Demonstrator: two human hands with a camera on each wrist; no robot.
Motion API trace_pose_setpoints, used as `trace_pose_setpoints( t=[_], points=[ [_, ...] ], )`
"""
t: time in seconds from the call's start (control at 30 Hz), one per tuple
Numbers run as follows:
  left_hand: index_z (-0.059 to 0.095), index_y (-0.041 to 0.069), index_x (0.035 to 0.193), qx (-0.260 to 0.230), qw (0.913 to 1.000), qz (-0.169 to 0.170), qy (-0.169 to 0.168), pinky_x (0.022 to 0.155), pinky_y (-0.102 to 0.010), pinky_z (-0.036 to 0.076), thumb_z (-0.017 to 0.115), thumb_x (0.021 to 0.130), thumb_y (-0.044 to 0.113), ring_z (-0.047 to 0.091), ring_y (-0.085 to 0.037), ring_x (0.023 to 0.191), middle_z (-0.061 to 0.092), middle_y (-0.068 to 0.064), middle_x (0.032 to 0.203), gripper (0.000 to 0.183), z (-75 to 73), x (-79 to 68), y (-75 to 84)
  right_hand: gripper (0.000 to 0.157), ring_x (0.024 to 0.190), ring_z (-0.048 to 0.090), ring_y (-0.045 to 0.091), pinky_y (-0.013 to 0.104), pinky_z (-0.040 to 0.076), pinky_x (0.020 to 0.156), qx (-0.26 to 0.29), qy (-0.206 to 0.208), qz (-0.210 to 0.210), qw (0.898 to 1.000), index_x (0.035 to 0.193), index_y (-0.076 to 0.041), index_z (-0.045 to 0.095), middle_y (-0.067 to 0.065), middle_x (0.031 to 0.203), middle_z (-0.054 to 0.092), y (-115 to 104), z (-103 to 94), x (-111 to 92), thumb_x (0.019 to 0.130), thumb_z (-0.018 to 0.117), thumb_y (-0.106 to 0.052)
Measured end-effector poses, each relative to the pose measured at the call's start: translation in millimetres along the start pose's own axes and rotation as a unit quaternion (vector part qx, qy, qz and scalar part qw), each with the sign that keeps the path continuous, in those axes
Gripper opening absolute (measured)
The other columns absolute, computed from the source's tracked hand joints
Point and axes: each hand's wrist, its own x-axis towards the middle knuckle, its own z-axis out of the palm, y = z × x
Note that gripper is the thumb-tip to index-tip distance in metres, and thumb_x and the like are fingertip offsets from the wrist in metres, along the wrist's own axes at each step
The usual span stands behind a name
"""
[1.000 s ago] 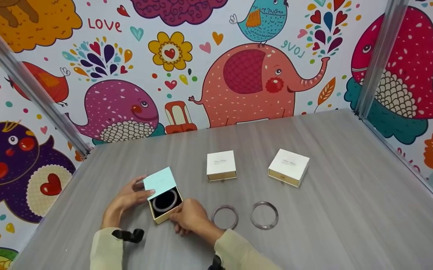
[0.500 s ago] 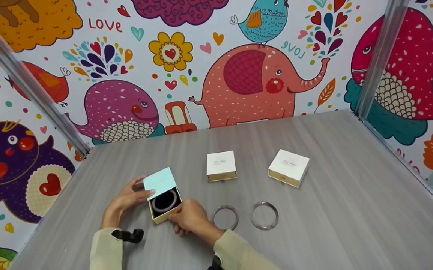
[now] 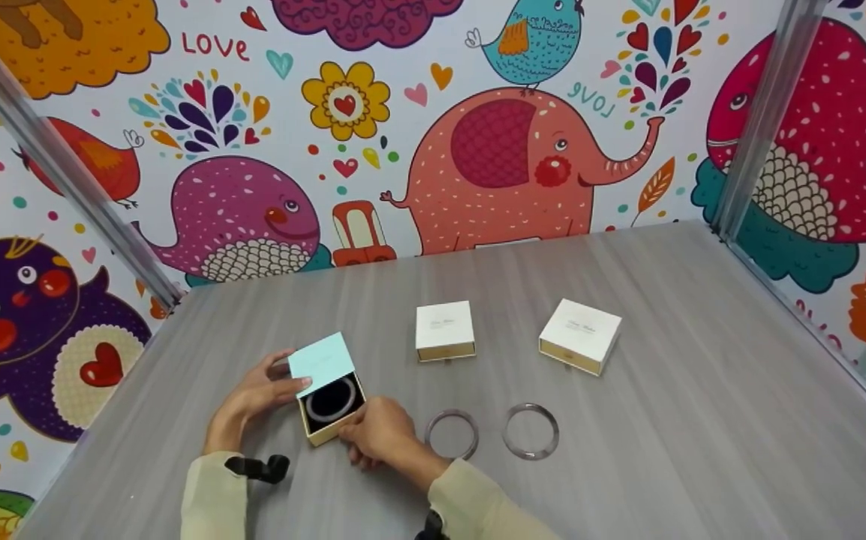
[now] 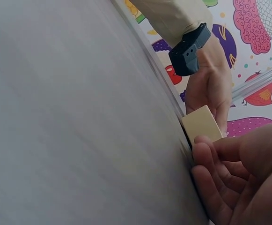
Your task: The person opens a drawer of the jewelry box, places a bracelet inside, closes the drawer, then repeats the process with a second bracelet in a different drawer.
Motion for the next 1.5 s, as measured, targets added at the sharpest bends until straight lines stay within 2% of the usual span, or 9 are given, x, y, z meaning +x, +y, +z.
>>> trace_pose_setpoints(
  t=[0.77, 1.27, 1.5],
  points=[
    [0.037, 0.002, 0.151, 0.017, 0.9998, -0.003, 0.003, 0.089, -0.038, 0.057, 0.081, 0.081, 0.003, 0.063, -0.026, 0.105, 0.042, -0.031, 0.145, 0.082, -1.7, -4.0, 2.2, 0.021, 0.037, 0.051, 0.003, 0.019, 0.042, 0.038, 0.002, 0.004, 0.014, 1.0, 0.071, -0.003, 0.073, -0.005, 0.048, 0.057, -3.1, 2.4, 1.9, 0.091, 0.069, -0.008],
    [0.038, 0.001, 0.15, 0.011, 0.9999, -0.005, 0.005, 0.086, -0.035, 0.057, 0.081, 0.08, 0.001, 0.064, -0.023, 0.101, 0.043, -0.031, 0.145, 0.082, -0.4, -0.4, 1.4, 0.022, 0.038, 0.052, 0.004, 0.019, 0.042, 0.039, -0.002, 0.006, 0.024, 1.0, 0.071, -0.005, 0.073, -0.005, 0.048, 0.057, -6.9, 2.1, 4.6, 0.092, 0.069, -0.01],
    [0.036, 0.0, 0.151, 0.002, 1.0, -0.002, -0.003, 0.084, -0.033, 0.057, 0.08, 0.08, -0.001, 0.064, -0.023, 0.1, 0.04, -0.031, 0.145, 0.083, -1.1, -1.8, 3.2, 0.019, 0.036, 0.051, 0.004, 0.021, 0.044, 0.039, 0.003, 0.011, 0.024, 1.0, 0.073, -0.004, 0.073, -0.006, 0.046, 0.053, -6.6, 2.6, 6.7, 0.091, 0.071, -0.009]
  ],
)
